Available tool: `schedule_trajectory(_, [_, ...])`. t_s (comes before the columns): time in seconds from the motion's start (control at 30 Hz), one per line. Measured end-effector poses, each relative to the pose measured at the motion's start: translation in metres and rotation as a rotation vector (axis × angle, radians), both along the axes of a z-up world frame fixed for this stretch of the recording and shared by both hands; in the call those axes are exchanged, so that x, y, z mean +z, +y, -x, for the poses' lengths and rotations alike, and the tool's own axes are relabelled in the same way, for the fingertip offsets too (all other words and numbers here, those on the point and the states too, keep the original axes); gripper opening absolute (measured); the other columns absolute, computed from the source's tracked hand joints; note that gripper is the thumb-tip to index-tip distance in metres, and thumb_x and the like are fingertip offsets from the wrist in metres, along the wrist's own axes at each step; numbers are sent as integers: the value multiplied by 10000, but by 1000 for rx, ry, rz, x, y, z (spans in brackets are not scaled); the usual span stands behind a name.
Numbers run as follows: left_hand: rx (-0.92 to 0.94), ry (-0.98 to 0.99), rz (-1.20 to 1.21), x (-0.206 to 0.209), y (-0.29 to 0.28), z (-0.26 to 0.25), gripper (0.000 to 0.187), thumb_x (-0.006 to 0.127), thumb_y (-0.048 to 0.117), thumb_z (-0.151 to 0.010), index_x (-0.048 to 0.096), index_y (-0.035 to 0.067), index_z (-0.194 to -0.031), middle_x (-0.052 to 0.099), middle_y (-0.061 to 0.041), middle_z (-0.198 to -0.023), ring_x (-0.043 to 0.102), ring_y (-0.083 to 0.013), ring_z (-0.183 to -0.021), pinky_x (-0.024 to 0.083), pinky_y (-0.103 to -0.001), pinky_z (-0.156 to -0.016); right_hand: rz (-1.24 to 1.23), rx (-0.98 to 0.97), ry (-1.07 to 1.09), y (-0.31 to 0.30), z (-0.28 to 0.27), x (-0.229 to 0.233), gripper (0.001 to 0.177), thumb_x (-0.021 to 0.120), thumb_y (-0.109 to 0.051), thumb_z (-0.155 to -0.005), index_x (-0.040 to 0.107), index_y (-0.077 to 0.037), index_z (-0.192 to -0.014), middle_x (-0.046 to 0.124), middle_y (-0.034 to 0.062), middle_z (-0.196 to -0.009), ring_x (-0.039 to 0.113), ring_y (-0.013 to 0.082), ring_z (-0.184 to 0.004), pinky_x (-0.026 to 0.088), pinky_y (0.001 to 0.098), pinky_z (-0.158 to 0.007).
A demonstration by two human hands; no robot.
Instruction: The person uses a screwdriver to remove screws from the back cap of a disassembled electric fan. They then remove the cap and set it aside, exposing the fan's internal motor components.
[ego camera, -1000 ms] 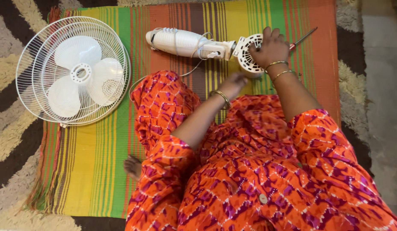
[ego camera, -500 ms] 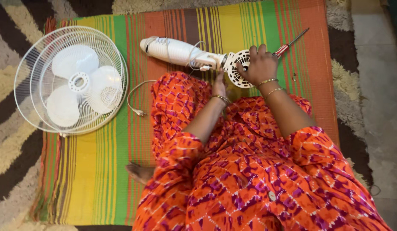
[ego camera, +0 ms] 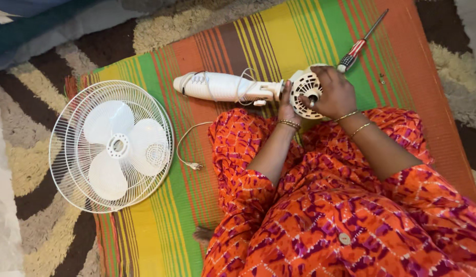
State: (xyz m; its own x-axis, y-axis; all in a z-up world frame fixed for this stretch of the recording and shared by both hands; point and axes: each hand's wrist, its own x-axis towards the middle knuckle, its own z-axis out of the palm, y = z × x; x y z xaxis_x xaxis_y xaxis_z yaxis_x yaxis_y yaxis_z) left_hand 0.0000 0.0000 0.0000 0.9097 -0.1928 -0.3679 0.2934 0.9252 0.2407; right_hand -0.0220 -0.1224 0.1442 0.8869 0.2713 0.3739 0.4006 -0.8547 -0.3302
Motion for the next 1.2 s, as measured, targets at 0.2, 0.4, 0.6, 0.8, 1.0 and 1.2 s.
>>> schedule_trajectory(0.2, [-117,-2,-100,7,15,2,629,880,307,-814,593,40,-1306,701,-127,-1162,688,-283,-1045,576,-454,-938,-33,-114,85,6,7,21,861,845,-638,-768,615,-69,-1372,668,164,-1244,673,365,-1078,562,467,-888])
schedule_trajectory(0.4, [-160,-25,-440,19,26,11,622,886,209,-749,611,56,-1285,702,-97,-1177,705,-224,-1070,589,-386,-955,-25,-175,283,3,15,28,938,819,-688,-747,577,-56,-1396,641,197,-1323,672,371,-1121,553,483,-895])
schedule_trajectory(0.6, [-145,-75,-507,36,25,9,701,914,278,-728,602,-11,-1286,701,-157,-1181,684,-286,-1082,566,-423,-951,-213,38,426,-30,21,25,862,811,-517,-799,526,-67,-1477,571,199,-1434,584,378,-1253,476,474,-1020])
schedule_trajectory(0.8, [-170,-37,-622,44,24,5,725,893,327,-726,590,19,-1308,711,-127,-1199,698,-236,-1107,569,-382,-991,-254,150,404,-51,10,32,389,716,-259,-941,678,-121,-1302,607,149,-1438,580,339,-1318,465,445,-1086])
schedule_trajectory(1.0, [-172,-57,-616,41,24,2,663,889,316,-758,627,-4,-1276,722,-116,-1171,695,-233,-1067,558,-369,-948,-48,79,281,-38,1,37,162,696,-171,-931,761,-146,-1077,665,50,-1355,636,288,-1196,525,443,-982])
schedule_trajectory(1.2, [-145,-77,-600,35,23,-1,619,891,284,-767,633,-4,-1250,716,-106,-1155,689,-220,-1050,548,-368,-941,266,102,91,-25,-4,43,97,703,-167,-901,743,-134,-983,657,7,-1356,631,230,-1197,515,422,-937])
